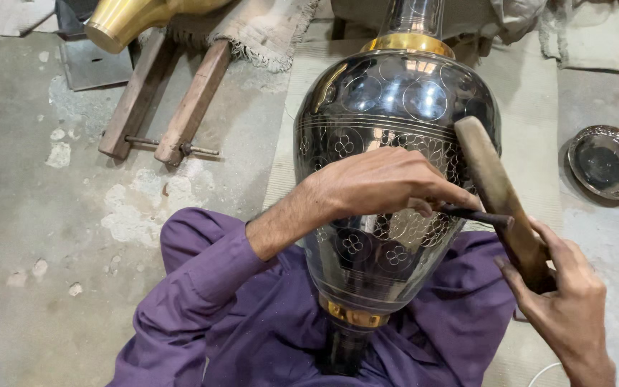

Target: The person sits cross-legged on the floor with a large decorated metal vase held between their legs. They hold a chisel against the vase surface and strike it with a wooden mallet, working patterned designs into the metal and repositioning the chisel across different areas of the vase.

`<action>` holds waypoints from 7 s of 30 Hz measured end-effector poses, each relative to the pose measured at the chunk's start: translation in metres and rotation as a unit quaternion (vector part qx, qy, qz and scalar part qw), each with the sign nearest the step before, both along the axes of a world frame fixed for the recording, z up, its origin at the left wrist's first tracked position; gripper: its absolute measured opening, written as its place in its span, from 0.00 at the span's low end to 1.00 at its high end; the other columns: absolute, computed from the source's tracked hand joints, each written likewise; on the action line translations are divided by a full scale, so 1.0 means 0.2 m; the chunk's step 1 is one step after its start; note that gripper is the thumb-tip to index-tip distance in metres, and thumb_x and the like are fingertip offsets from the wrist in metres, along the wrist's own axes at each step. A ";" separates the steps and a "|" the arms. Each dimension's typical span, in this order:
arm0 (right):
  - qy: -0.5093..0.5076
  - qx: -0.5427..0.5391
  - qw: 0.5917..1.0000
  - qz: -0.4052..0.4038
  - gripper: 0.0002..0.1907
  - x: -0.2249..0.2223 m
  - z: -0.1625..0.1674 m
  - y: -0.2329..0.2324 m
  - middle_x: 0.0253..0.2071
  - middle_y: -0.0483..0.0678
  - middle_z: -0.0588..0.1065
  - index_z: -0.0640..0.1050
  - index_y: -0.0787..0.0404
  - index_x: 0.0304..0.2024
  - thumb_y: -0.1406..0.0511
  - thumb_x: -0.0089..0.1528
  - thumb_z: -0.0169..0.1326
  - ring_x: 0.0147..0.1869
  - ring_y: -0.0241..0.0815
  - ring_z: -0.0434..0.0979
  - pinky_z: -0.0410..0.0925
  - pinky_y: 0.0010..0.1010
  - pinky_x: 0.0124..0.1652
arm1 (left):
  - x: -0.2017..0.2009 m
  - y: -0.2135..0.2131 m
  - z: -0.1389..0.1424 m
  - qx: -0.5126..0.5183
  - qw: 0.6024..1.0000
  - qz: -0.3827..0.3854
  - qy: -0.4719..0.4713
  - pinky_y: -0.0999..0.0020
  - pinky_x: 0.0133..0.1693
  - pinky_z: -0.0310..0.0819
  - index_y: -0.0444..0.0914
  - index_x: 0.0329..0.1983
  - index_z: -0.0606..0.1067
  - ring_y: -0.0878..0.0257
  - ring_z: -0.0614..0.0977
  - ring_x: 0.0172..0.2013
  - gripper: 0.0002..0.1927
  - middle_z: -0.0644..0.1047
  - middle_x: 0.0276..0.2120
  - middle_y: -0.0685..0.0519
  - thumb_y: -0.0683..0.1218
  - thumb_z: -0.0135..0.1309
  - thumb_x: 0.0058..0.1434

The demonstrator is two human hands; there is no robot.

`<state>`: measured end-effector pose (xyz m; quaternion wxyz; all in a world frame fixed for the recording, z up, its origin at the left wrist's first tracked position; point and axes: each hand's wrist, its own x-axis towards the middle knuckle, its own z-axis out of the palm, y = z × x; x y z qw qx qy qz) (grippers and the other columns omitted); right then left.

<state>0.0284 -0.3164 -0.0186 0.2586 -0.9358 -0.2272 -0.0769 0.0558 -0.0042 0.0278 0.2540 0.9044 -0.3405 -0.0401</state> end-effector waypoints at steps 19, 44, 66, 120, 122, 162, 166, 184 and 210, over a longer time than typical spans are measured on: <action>-0.181 0.181 0.966 -0.028 0.18 -0.09 -0.43 -0.06 0.47 0.55 0.71 0.69 0.70 0.52 0.74 0.61 0.60 0.46 0.45 0.75 0.71 0.32 0.45 | -0.10 0.02 0.08 -0.030 0.993 -0.035 -0.108 0.68 0.35 0.81 0.57 0.63 0.75 0.66 0.86 0.35 0.21 0.85 0.41 0.57 0.44 0.48 0.69; 0.081 0.231 0.969 0.035 0.19 0.20 0.12 -0.08 0.46 0.57 0.71 0.66 0.70 0.59 0.76 0.68 0.56 0.49 0.42 0.75 0.71 0.29 0.49 | -0.26 -0.04 -0.07 -0.182 0.950 0.235 -0.093 0.69 0.38 0.85 0.54 0.68 0.70 0.66 0.84 0.36 0.27 0.82 0.40 0.58 0.44 0.57 0.66; -0.204 -0.105 0.927 0.298 0.37 0.47 0.76 0.29 0.44 0.56 0.76 0.66 0.55 0.74 0.82 0.64 0.53 0.39 0.45 0.77 0.73 0.36 0.42 | -0.42 -0.22 -0.23 -0.486 0.772 0.392 -0.119 0.67 0.48 0.90 0.43 0.66 0.70 0.60 0.88 0.49 0.22 0.83 0.46 0.49 0.38 0.56 0.70; -0.268 -0.214 0.904 0.256 0.35 0.33 0.97 0.56 0.32 0.49 0.75 0.75 0.56 0.67 0.77 0.56 0.61 0.27 0.42 0.71 0.69 0.35 0.33 | -0.41 -0.17 -0.14 -0.497 0.763 0.402 -0.097 0.69 0.47 0.89 0.41 0.66 0.71 0.63 0.88 0.46 0.23 0.85 0.43 0.49 0.38 0.59 0.68; -0.196 -0.121 0.926 0.298 0.36 0.34 0.97 0.57 0.37 0.52 0.74 0.72 0.59 0.67 0.77 0.54 0.57 0.29 0.41 0.72 0.68 0.36 0.33 | -0.42 -0.18 -0.15 -0.493 0.759 0.413 -0.103 0.69 0.48 0.89 0.41 0.65 0.70 0.62 0.89 0.46 0.23 0.85 0.44 0.49 0.38 0.59 0.68; -0.215 -0.164 0.913 0.305 0.33 0.35 1.01 0.58 0.33 0.48 0.74 0.73 0.53 0.67 0.76 0.59 0.58 0.29 0.39 0.70 0.66 0.34 0.32 | -0.39 -0.19 -0.18 -0.478 0.760 0.416 -0.145 0.68 0.45 0.90 0.41 0.63 0.69 0.62 0.88 0.44 0.25 0.84 0.42 0.51 0.40 0.63 0.66; -0.325 -0.302 0.854 0.271 0.35 0.35 1.01 0.58 0.29 0.43 0.75 0.77 0.47 0.66 0.75 0.56 0.60 0.25 0.38 0.66 0.66 0.34 0.32 | -0.39 -0.17 -0.15 -0.451 0.772 0.427 -0.134 0.69 0.44 0.90 0.41 0.61 0.71 0.63 0.89 0.44 0.22 0.85 0.42 0.50 0.40 0.64 0.66; -0.201 -0.118 0.945 0.230 0.34 0.36 0.91 0.44 0.32 0.52 0.75 0.74 0.59 0.64 0.79 0.54 0.54 0.28 0.46 0.73 0.70 0.37 0.33 | -0.35 -0.10 -0.20 -0.423 0.815 0.377 -0.124 0.67 0.45 0.91 0.44 0.64 0.71 0.61 0.89 0.43 0.25 0.85 0.43 0.49 0.45 0.63 0.65; -0.245 -0.032 0.969 0.034 0.28 0.07 -0.07 -0.12 0.46 0.61 0.74 0.71 0.68 0.55 0.75 0.53 0.62 0.45 0.54 0.79 0.73 0.38 0.42 | -0.09 0.07 0.01 -0.088 0.993 0.064 0.032 0.71 0.38 0.86 0.62 0.65 0.71 0.72 0.86 0.32 0.25 0.85 0.45 0.65 0.45 0.51 0.66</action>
